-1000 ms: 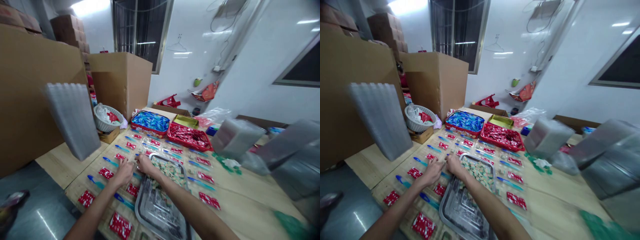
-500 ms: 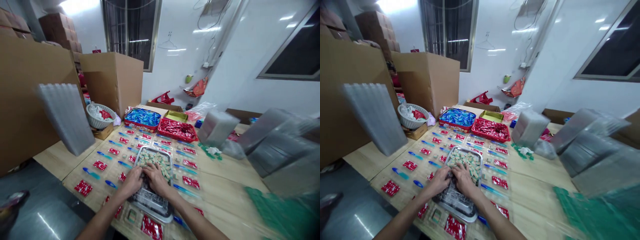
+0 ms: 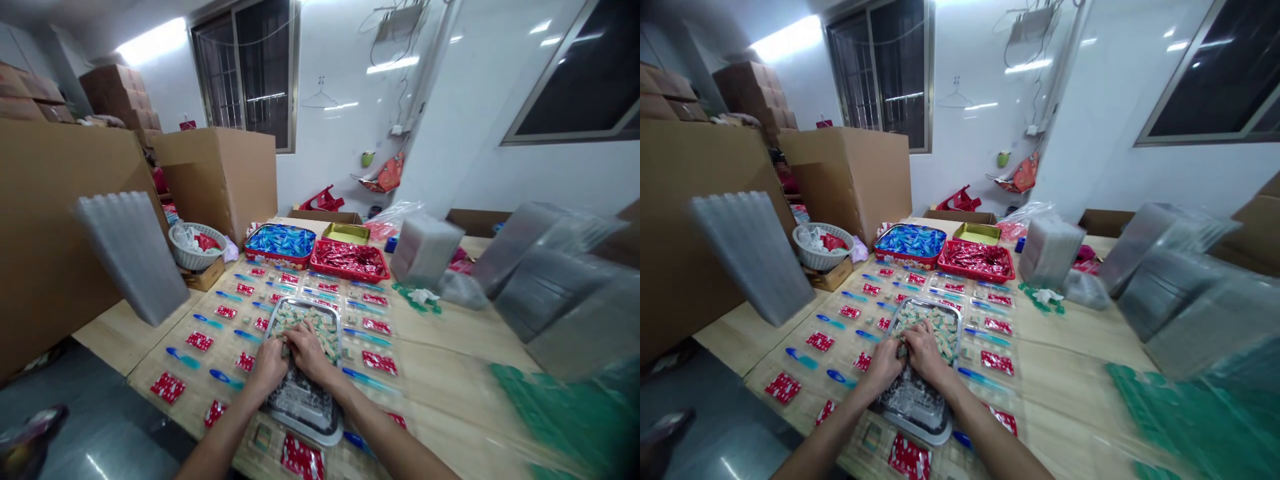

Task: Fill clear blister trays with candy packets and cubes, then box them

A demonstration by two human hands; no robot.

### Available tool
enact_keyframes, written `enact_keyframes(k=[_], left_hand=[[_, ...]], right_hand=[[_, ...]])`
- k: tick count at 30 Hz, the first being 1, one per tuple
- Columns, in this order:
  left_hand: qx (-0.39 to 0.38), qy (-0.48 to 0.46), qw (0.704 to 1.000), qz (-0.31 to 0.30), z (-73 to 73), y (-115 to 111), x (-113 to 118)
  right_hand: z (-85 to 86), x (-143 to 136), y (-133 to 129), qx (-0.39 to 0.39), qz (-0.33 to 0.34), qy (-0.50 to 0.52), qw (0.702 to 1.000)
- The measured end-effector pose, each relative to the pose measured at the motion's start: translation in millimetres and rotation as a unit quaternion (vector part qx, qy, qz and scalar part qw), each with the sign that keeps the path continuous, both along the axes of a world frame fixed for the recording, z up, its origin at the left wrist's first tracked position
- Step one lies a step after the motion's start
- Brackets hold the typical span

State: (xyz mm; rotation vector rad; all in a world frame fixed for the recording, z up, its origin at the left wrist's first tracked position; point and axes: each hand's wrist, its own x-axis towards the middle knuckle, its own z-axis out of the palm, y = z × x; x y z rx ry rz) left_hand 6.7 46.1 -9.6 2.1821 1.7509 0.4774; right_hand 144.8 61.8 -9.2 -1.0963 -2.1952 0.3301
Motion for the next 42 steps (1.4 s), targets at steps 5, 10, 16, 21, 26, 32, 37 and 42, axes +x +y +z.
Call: enact_keyframes(k=[5, 10, 16, 21, 26, 32, 37, 42], left_hand=[[-0.009, 0.003, 1.000, 0.022, 5.0, -2, 1], [-0.018, 0.004, 0.998, 0.068, 3.1, 2, -3], [-0.015, -0.023, 0.995, 0.098, 3.7, 2, -6], [-0.020, -0.073, 0.990, 0.115, 3.8, -2, -11], [-0.029, -0.161, 0.979, 0.120, 4.8, -7, -17], [-0.069, -0.276, 0.952, 0.108, 3.5, -13, -18], [-0.110, -0.343, 0.927, 0.102, 2.4, -19, -12], [-0.151, -0.369, 0.914, 0.072, 1.5, -26, -9]], right_hand=[[-7.0, 5, 2, 0.013, -0.011, 0.047, 0.999], [0.5, 11, -2, 0.012, -0.017, -0.006, 1.000], [3.6, -3, 1, 0.055, -0.061, -0.160, 0.984], [3.0, -2, 2, 0.085, -0.035, -0.160, 0.983], [2.7, 14, -8, 0.035, -0.037, -0.011, 0.999], [1.8, 23, -17, -0.139, -0.057, 0.149, 0.977], [6.4, 24, -23, -0.206, -0.046, 0.203, 0.956], [11.7, 22, -37, -0.257, 0.027, 0.216, 0.941]])
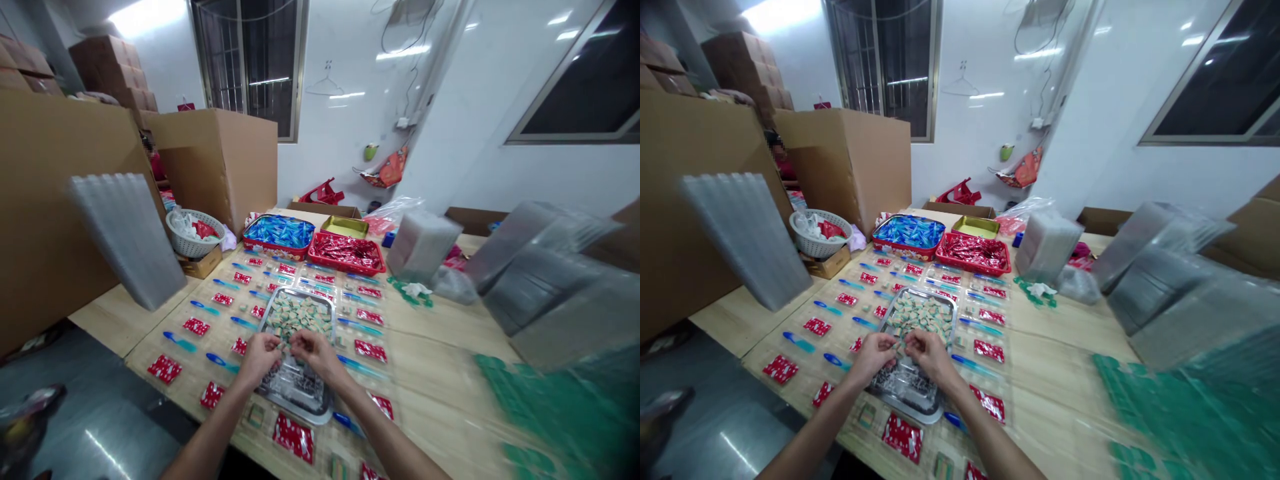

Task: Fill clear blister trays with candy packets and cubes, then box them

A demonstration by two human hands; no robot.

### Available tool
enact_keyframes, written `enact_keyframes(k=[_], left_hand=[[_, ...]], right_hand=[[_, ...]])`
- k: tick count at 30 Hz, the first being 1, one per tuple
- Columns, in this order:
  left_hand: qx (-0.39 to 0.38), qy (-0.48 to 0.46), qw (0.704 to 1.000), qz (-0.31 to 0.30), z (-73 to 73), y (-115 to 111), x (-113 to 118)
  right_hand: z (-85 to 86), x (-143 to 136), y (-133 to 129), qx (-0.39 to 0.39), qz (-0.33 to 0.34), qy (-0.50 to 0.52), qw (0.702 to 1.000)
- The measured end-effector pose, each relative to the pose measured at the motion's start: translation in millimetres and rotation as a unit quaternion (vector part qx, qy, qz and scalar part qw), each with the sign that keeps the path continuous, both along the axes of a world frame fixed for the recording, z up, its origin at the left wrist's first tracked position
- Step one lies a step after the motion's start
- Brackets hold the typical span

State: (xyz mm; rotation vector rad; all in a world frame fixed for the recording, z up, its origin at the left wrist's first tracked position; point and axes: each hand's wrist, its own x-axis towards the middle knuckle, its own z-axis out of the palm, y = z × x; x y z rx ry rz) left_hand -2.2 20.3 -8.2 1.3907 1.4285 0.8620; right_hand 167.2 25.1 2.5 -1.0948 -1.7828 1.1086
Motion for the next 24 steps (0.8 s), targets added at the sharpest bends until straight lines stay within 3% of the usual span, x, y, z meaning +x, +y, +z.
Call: enact_keyframes(k=[4, 7, 13, 17, 24], left_hand=[[-0.009, 0.014, 0.998, -0.052, 0.6, -8, -2], [-0.002, 0.041, 0.995, -0.095, 3.4, -17, -2], [0.108, 0.189, 0.969, -0.113, 0.8, -38, 2], [0.128, 0.205, 0.960, -0.138, -0.9, -46, 2], [0.118, 0.217, 0.957, -0.154, 9.7, -49, -5]], right_hand=[[4.0, 0, -18, 0.119, 0.002, -0.103, 0.987], [3.9, -1, -32, 0.150, 0.018, -0.126, 0.980], [-7.2, -3, -50, 0.104, -0.035, -0.134, 0.985], [-14.8, -5, -57, 0.055, -0.017, -0.130, 0.990], [-19.7, -8, -61, 0.067, -0.014, -0.126, 0.990]])
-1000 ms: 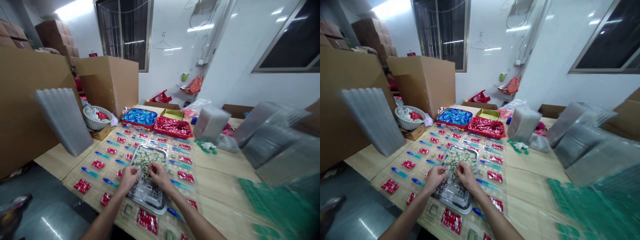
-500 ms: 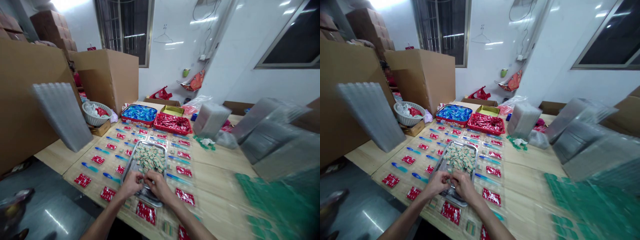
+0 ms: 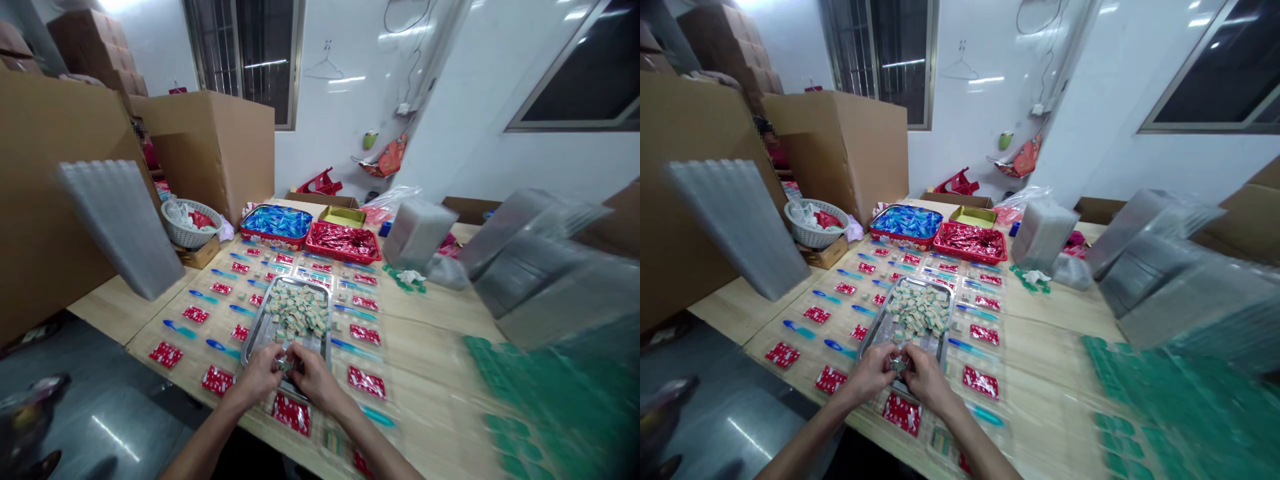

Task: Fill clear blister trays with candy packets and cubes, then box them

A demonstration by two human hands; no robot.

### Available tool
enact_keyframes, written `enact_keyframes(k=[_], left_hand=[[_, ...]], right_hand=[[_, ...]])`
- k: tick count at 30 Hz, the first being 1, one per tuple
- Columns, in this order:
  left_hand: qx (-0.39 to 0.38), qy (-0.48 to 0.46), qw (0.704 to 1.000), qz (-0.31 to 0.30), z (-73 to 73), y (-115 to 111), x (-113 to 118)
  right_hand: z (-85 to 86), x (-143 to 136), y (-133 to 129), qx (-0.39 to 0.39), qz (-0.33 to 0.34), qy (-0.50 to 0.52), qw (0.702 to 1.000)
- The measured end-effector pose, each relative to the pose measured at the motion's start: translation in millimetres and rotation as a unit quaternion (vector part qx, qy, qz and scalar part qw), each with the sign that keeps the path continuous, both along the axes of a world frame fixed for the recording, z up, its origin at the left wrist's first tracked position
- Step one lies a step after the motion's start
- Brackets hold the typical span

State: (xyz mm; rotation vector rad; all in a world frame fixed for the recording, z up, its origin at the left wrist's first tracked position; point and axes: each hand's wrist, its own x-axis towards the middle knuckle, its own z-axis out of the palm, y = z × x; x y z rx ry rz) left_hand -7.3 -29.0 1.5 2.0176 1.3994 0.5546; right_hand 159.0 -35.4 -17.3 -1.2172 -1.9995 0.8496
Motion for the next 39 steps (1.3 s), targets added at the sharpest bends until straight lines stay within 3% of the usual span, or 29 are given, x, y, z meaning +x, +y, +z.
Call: enact_keyframes(k=[12, 24, 29, 39], left_hand=[[-0.022, -0.082, 0.996, 0.002, -4.7, -1, 3], [-0.033, -0.134, 0.990, 0.004, -4.9, -4, 5], [-0.042, -0.079, 0.995, 0.032, -5.9, -3, 4], [-0.003, -0.052, 0.999, -0.003, -12.9, -1, 6]], right_hand=[[1.1, 1, -1, -0.024, -0.003, 0.029, 0.999], [-2.3, -2, -8, 0.002, -0.003, 0.012, 1.000], [-2.7, -3, -8, 0.028, 0.000, -0.016, 0.999], [-0.6, 4, -10, 0.032, -0.022, -0.041, 0.998]])
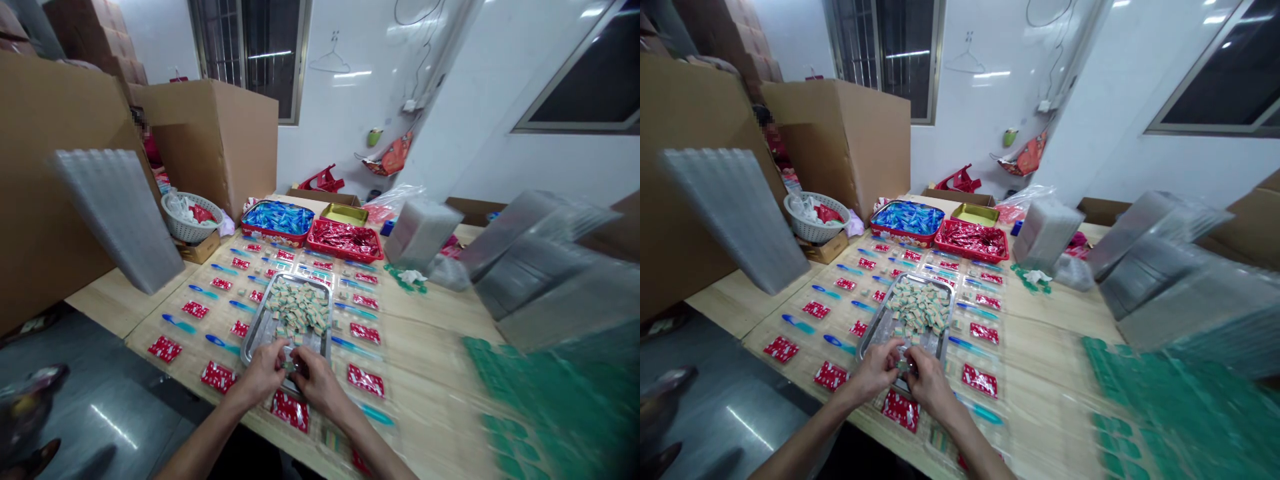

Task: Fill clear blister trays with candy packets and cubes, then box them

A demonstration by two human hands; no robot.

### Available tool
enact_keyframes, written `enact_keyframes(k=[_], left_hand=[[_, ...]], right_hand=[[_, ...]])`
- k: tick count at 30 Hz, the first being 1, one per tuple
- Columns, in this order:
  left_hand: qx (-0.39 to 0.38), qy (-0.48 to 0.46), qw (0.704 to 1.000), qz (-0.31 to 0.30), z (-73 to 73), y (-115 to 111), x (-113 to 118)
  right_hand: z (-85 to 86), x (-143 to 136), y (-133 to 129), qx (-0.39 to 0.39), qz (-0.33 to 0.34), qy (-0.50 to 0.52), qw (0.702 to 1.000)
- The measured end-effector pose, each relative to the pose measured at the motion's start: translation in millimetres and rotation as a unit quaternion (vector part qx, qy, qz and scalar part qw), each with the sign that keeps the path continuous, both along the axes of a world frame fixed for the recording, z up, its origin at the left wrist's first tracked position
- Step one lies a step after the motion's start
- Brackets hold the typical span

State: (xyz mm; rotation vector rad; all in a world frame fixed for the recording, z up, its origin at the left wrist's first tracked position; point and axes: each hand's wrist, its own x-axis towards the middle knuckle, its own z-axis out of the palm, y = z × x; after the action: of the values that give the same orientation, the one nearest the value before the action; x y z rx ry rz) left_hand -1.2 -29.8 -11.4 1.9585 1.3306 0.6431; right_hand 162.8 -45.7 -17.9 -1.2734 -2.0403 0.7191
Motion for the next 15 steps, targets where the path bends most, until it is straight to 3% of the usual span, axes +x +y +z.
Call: enact_keyframes(k=[15], left_hand=[[0.010, -0.007, 1.000, -0.025, 3.7, -3.8, 1.9]], right_hand=[[1.7, -3.5, -1.6, 0.001, 0.001, 0.035, 0.999]])
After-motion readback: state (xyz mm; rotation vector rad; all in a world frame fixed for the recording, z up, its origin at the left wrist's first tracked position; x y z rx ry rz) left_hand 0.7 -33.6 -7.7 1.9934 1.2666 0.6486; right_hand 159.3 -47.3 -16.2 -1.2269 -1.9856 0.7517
